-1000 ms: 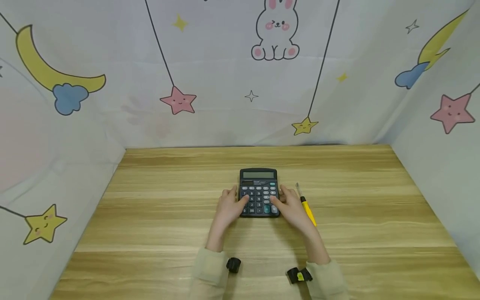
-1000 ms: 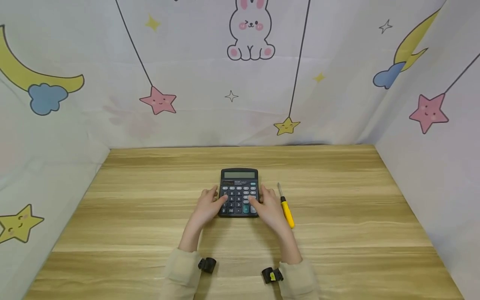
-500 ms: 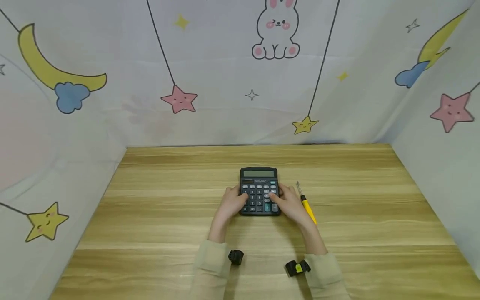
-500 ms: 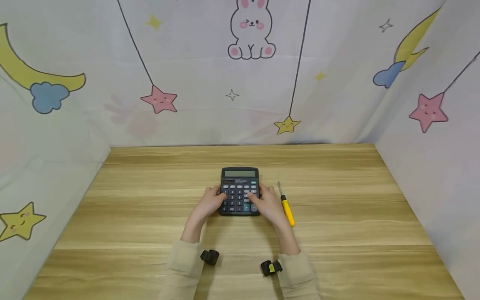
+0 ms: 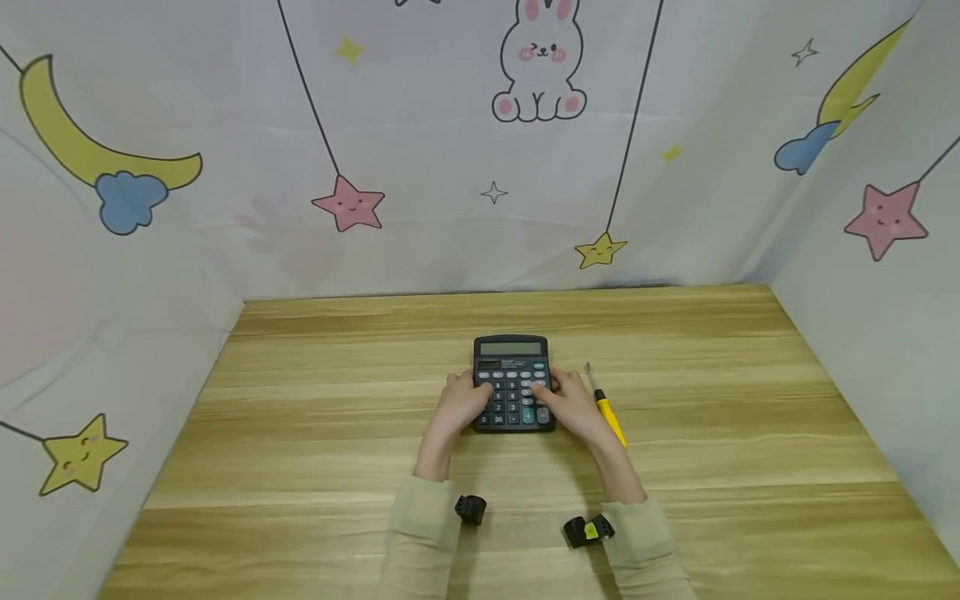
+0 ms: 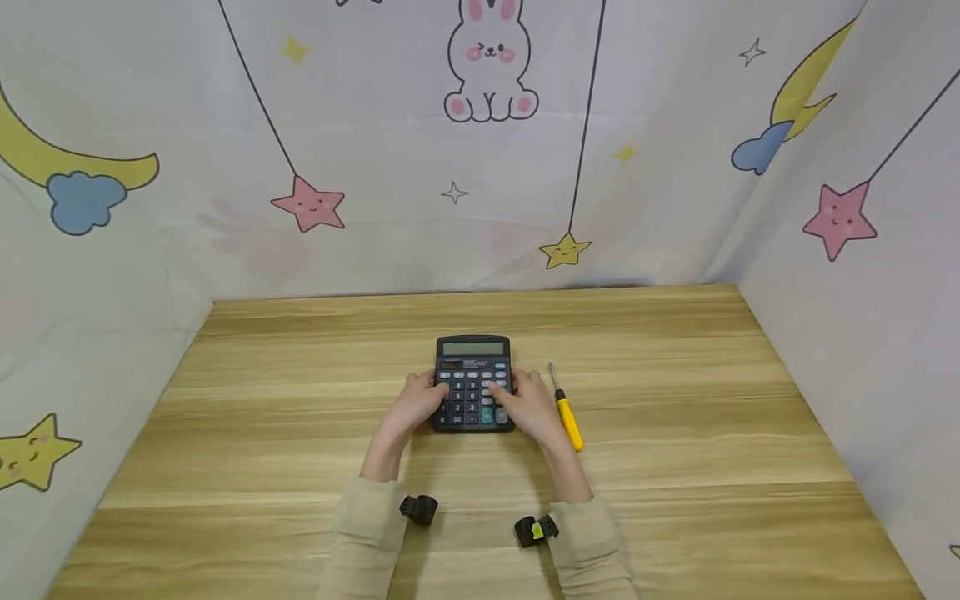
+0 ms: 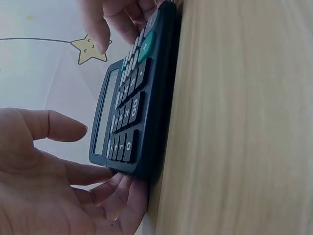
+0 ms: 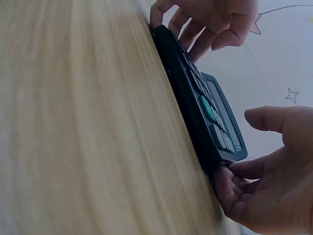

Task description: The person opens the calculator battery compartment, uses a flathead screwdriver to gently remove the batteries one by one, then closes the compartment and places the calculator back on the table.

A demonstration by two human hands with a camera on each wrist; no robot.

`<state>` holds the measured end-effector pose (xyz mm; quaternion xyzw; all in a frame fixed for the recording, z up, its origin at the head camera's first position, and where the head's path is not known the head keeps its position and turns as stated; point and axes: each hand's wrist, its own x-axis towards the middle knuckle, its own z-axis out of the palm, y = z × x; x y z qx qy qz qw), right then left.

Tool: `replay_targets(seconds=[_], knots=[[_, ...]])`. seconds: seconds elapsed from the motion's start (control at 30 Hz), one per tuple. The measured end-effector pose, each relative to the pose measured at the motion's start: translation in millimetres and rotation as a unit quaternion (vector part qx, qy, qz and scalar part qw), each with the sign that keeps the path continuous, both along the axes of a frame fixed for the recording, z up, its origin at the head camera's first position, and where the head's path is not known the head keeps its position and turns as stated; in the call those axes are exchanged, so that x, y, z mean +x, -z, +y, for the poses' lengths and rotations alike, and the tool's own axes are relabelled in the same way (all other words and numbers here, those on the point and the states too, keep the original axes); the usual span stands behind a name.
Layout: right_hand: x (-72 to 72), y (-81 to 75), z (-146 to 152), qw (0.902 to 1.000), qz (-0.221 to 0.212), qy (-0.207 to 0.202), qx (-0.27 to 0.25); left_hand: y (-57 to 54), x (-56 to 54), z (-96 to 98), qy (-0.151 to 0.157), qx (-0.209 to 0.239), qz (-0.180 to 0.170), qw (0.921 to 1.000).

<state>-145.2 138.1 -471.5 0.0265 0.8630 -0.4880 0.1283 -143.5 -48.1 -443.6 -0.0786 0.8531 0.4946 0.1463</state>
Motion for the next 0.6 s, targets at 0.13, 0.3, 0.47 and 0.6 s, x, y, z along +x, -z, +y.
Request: replay_targets(seconds=[0.13, 0.3, 0.47, 0.6], knots=[[-1.0, -0.3, 0.3, 1.0000, 0.004, 0.004, 0.000, -0.5, -0.1, -1.1, 0.005, 0.000, -0.005, 1.0000], [-1.8, 0.8, 0.0, 0.9998, 0.011, 0.013, -0.005, 0.2, -1.6, -2.4, 0.001, 0.000, -0.008, 1.0000], [-2.0, 1.8, -2.2, 0.9996, 0.012, 0.025, -0.009, 1.6, -2.8, -4.8, -0.008, 0.012, -0.011, 0.9998], [-2.1, 2.8, -2.7, 0.9995, 0.007, 0.030, -0.013, 5.1, -4.4, -5.7, -0.013, 0.028, -0.012, 0.9995]])
